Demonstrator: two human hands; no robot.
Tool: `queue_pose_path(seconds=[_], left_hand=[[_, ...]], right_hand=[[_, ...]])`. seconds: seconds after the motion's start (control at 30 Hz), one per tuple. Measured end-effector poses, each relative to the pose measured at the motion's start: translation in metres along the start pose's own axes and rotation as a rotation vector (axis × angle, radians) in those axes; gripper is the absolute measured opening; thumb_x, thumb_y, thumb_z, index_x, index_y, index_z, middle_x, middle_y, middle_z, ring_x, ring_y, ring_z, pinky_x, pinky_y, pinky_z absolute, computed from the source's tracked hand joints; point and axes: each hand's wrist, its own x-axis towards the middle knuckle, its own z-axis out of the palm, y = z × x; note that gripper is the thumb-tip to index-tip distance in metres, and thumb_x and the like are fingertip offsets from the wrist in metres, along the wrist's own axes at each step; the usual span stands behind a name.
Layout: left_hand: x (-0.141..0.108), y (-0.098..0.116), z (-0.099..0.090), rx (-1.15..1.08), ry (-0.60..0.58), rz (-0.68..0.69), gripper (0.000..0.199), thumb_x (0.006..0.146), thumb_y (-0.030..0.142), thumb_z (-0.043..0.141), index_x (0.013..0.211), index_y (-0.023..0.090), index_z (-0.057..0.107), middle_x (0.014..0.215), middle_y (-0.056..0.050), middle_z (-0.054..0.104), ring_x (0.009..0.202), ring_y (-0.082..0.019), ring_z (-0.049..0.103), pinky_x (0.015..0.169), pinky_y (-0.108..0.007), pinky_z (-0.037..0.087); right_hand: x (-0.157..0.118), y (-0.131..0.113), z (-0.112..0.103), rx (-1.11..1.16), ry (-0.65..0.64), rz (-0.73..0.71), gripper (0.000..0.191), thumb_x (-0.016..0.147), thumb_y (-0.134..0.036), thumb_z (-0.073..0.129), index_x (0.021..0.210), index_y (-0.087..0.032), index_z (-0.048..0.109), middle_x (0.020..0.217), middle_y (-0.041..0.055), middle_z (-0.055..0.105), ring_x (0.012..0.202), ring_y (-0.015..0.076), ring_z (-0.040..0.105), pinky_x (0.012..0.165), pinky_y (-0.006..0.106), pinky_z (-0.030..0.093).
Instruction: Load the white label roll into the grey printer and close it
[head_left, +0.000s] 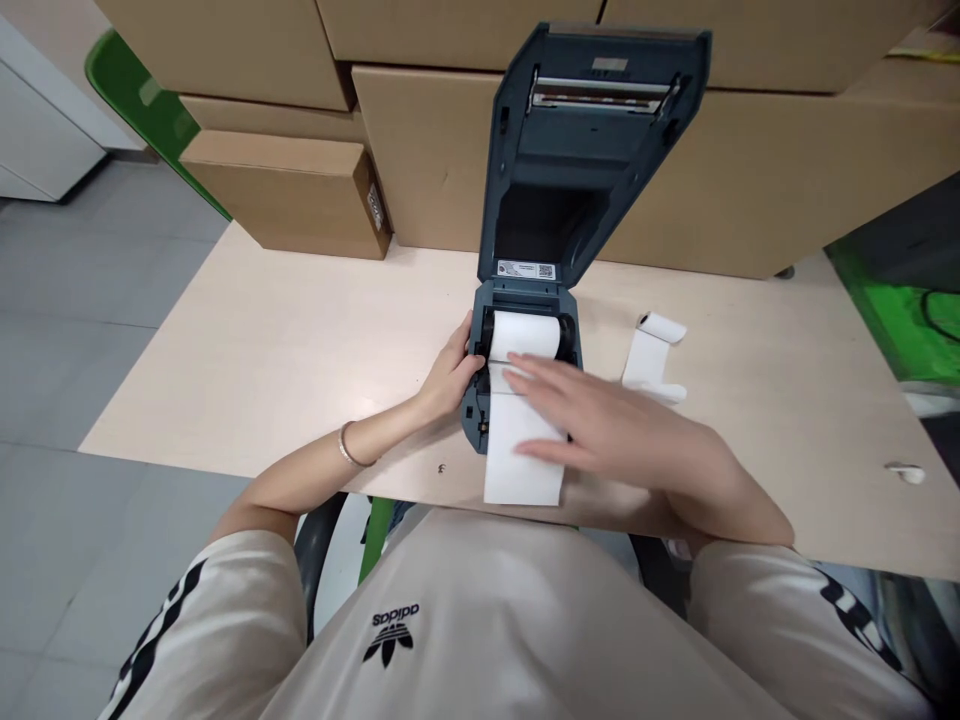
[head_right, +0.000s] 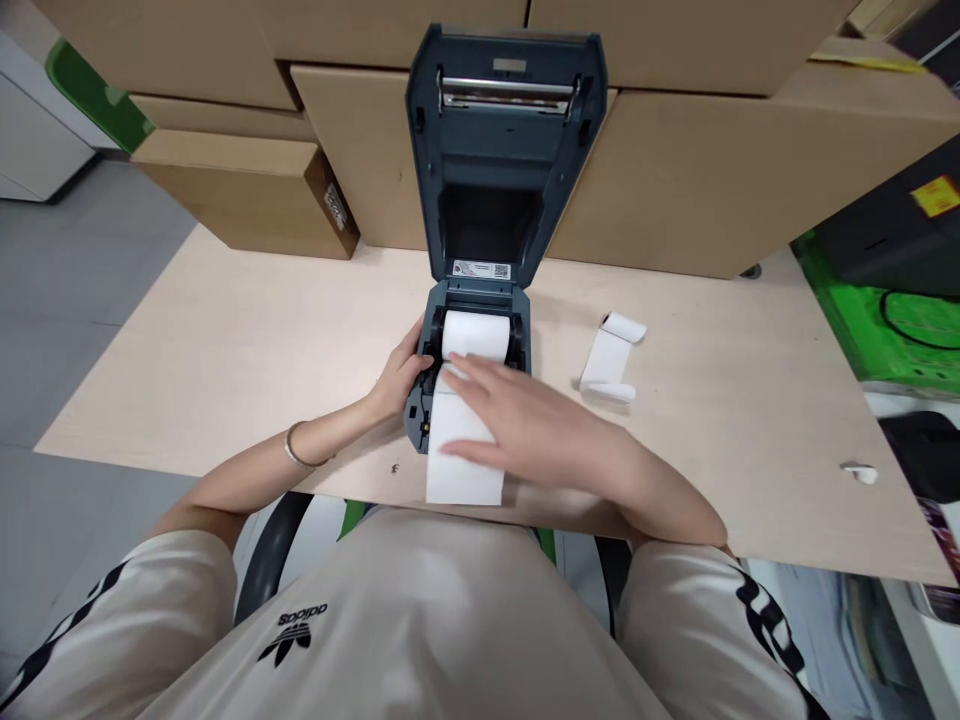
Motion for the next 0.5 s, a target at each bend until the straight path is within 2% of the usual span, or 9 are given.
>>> queue_pose_path(seconds=[0.07, 0.17, 0.27, 0.37, 0.43, 0.5], left_hand=[[0.000, 0.001, 0.001, -0.007, 0.014, -0.009, 0.080, 0.091, 0.030, 0.059, 0.170, 0.024, 0.046, 0.181, -0.007, 0.046, 0.170, -0.036, 0.039, 0.144, -0.056, 0.025], [0.000, 0.002, 0.002, -0.003, 0.021, -0.018, 0.080, 0.091, 0.030, 0.058, 0.170, 0.023, 0.045, 0.182, -0.008, 0.044, 0.171, -0.036, 0.038, 0.144, -0.057, 0.026], [0.001, 0.003, 0.001, -0.004, 0.005, -0.024, 0.082, 0.091, 0.030, 0.058, 0.170, 0.023, 0.044, 0.181, -0.008, 0.046, 0.170, -0.036, 0.040, 0.143, -0.056, 0.028], [0.000, 0.002, 0.002, -0.024, 0.002, -0.023, 0.081, 0.092, 0.034, 0.060, 0.170, 0.023, 0.043, 0.180, -0.009, 0.048, 0.168, -0.036, 0.042, 0.143, -0.054, 0.030], [0.000, 0.001, 0.004, -0.039, 0.019, -0.015, 0.077, 0.095, 0.041, 0.062, 0.169, 0.023, 0.045, 0.180, -0.010, 0.047, 0.169, -0.036, 0.041, 0.144, -0.054, 0.029], [0.001, -0.001, 0.008, -0.082, 0.041, 0.000, 0.072, 0.101, 0.052, 0.059, 0.167, 0.025, 0.047, 0.181, -0.009, 0.046, 0.171, -0.036, 0.039, 0.144, -0.055, 0.028]], right_hand=[[-0.010, -0.008, 0.018, 0.030, -0.096, -0.044, 0.093, 0.102, -0.081, 0.056, 0.178, -0.030, 0.041, 0.186, 0.0079, 0.031, 0.172, 0.0426, 0.032, 0.135, 0.064, 0.043], [-0.012, -0.007, 0.051, 0.015, -0.093, -0.043, 0.105, 0.098, -0.086, 0.055, 0.179, -0.021, 0.038, 0.188, 0.0144, 0.020, 0.174, 0.0474, 0.016, 0.139, 0.072, 0.032], [-0.007, -0.005, 0.070, -0.016, -0.070, -0.028, 0.106, 0.095, -0.086, 0.058, 0.177, -0.021, 0.042, 0.188, 0.0166, 0.021, 0.174, 0.0496, 0.015, 0.136, 0.077, 0.032], [-0.006, -0.012, 0.063, -0.055, -0.067, -0.024, 0.093, 0.098, -0.074, 0.064, 0.173, -0.021, 0.049, 0.185, 0.0168, 0.029, 0.173, 0.0475, 0.022, 0.135, 0.074, 0.037], [-0.008, -0.019, 0.046, -0.069, -0.075, -0.028, 0.084, 0.100, -0.067, 0.066, 0.168, -0.018, 0.055, 0.183, 0.0187, 0.036, 0.171, 0.0473, 0.029, 0.134, 0.071, 0.041], [-0.008, -0.022, 0.022, -0.040, -0.075, -0.062, 0.074, 0.100, -0.065, 0.067, 0.158, -0.020, 0.066, 0.175, 0.0177, 0.050, 0.164, 0.0463, 0.046, 0.130, 0.066, 0.048]])
